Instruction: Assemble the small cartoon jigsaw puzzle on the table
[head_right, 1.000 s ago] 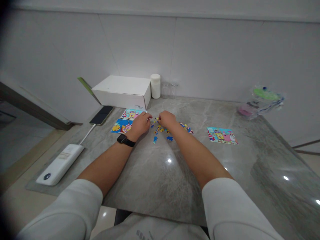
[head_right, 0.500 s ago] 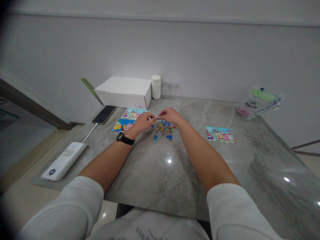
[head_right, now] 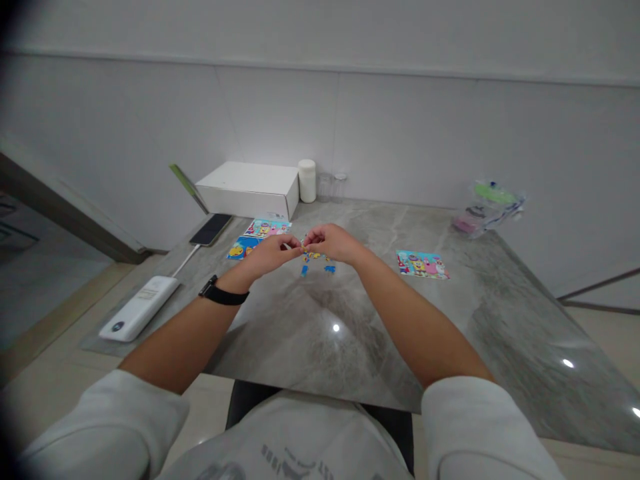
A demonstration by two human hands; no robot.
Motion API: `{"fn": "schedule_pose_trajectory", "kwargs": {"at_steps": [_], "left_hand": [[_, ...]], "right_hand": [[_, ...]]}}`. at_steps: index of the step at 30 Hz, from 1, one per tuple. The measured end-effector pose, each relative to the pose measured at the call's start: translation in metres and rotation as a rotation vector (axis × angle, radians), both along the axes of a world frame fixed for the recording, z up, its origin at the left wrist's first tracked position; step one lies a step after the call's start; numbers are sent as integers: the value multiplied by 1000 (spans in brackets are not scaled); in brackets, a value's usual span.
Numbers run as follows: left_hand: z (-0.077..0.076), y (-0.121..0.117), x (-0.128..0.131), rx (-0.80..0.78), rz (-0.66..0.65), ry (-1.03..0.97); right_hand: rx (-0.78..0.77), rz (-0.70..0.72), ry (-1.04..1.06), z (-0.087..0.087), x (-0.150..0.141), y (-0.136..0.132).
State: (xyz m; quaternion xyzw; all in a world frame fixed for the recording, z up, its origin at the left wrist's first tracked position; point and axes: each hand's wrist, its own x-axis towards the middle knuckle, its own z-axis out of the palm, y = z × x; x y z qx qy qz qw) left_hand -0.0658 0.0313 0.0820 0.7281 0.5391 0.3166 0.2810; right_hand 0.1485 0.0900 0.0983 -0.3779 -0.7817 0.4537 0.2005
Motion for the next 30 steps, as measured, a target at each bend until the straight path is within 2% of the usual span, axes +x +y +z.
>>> {"fn": "schedule_pose_trajectory", "kwargs": {"at_steps": [3, 6, 9, 12, 17, 21, 25, 30], "left_hand": [[-9, -21, -4, -40, 3, -7], [-27, -41, -6, -61, -36, 54], [-47, -56, -5, -8, -59, 231], [-61, -65, -1, 41, -65, 375], [-64, -76, 5, 144, 48, 520], [-67, -79, -1, 150, 46, 473], [-72, -73, -18, 177, 30, 369], [-69, -68, -28, 231, -30, 336]], "right_hand": [[92, 21, -79, -8, 1, -11], [267, -85, -243, -18, 14, -12], [377, -220, -449, -28, 33, -3], [421, -267, -573, -39, 42, 8], [485, -204, -625, -64, 21, 19], [517, -153, -671, -78, -1, 25], [524, -155, -678, -84, -5, 29], [531, -200, -567, -84, 7, 27]]}}
